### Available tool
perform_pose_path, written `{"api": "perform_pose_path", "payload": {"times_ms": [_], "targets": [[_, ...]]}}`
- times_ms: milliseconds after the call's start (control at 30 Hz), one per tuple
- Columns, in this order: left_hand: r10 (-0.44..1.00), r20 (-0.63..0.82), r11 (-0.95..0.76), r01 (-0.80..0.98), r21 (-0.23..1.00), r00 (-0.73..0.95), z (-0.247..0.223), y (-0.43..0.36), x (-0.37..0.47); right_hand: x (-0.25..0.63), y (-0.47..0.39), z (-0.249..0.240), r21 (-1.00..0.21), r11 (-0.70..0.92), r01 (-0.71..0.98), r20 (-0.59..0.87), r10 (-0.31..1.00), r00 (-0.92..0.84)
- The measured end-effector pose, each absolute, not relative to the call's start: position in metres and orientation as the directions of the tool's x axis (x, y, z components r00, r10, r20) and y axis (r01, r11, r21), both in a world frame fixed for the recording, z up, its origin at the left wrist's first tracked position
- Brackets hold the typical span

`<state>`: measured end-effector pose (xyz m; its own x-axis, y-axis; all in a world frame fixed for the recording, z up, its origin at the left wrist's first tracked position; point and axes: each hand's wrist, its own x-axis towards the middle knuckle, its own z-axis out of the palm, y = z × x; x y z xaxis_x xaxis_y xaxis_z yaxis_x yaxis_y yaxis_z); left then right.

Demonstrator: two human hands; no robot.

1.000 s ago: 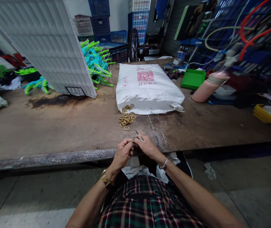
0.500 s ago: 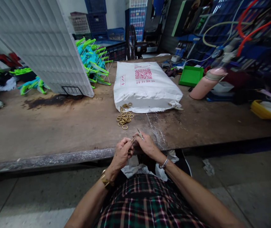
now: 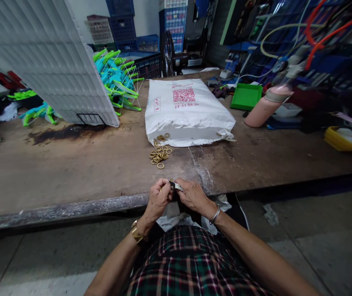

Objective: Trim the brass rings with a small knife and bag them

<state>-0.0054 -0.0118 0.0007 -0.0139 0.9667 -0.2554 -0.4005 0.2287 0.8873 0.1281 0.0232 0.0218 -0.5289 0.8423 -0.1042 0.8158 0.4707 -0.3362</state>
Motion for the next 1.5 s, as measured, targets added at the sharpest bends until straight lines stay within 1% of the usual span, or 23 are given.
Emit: {"api": "perform_pose_path", "payload": {"times_ms": [233, 400, 467, 567, 633, 700, 767, 833, 933, 1000, 1133, 1233, 1400, 1500], "targets": [[0.972, -0.235, 0.216, -0.356, 0.909, -0.011, 0.001, -0.013, -0.006, 0.128, 0.022, 0.024, -0.269, 0.479, 0.835, -0.15, 0.836, -0.528], [0.964, -0.264, 0.255, -0.404, 0.879, 0.036, 0.008, -0.017, -0.013, 0.126, 0.029, 0.024, -0.185, 0.483, 0.856, -0.188, 0.838, -0.513], [0.959, -0.26, 0.282, -0.374, 0.884, 0.109, 0.017, -0.025, -0.015, 0.128, 0.035, 0.025, -0.133, 0.438, 0.889, -0.196, 0.868, -0.457], [0.899, -0.275, 0.372, -0.263, 0.89, 0.34, 0.022, -0.04, -0.012, 0.135, 0.043, 0.027, -0.058, 0.35, 0.935, -0.174, 0.918, -0.355], [0.818, -0.338, 0.468, -0.198, 0.861, 0.466, 0.012, -0.048, -0.003, 0.139, 0.045, 0.026, -0.044, 0.337, 0.941, -0.124, 0.932, -0.34], [0.748, -0.417, 0.555, -0.142, 0.82, 0.516, -0.008, -0.052, 0.009, 0.143, 0.044, 0.022, -0.048, 0.342, 0.938, -0.071, 0.936, -0.345], [0.71, -0.482, 0.608, -0.102, 0.787, 0.512, -0.031, -0.052, 0.022, 0.146, 0.042, 0.015, -0.054, 0.349, 0.935, -0.028, 0.936, -0.351], [0.647, -0.582, 0.712, -0.119, 0.692, 0.493, -0.05, -0.048, 0.033, 0.148, 0.041, 0.007, -0.064, 0.356, 0.932, 0.004, 0.934, -0.357], [0.527, -0.722, 0.848, -0.222, 0.481, 0.448, -0.067, -0.04, 0.047, 0.151, 0.042, -0.002, -0.079, 0.363, 0.928, 0.038, 0.932, -0.362], [0.512, -0.757, 0.857, -0.303, 0.417, 0.406, -0.073, -0.035, 0.055, 0.152, 0.042, -0.004, -0.082, 0.364, 0.928, 0.06, 0.931, -0.36], [0.557, -0.758, 0.803, -0.454, 0.386, 0.34, -0.08, -0.029, 0.069, 0.152, 0.041, -0.003, -0.099, 0.371, 0.923, 0.089, 0.927, -0.363], [0.595, -0.739, 0.758, -0.527, 0.384, 0.317, -0.085, -0.027, 0.075, 0.153, 0.039, -0.002, -0.111, 0.376, 0.92, 0.102, 0.925, -0.366], [0.615, -0.74, 0.718, -0.58, 0.383, 0.272, -0.097, -0.028, 0.076, 0.151, 0.045, -0.003, -0.146, 0.36, 0.921, 0.098, 0.932, -0.349], [0.639, -0.722, 0.7, -0.589, 0.403, 0.265, -0.108, -0.031, 0.075, 0.143, 0.06, -0.003, -0.213, 0.327, 0.921, 0.094, 0.945, -0.314]]}}
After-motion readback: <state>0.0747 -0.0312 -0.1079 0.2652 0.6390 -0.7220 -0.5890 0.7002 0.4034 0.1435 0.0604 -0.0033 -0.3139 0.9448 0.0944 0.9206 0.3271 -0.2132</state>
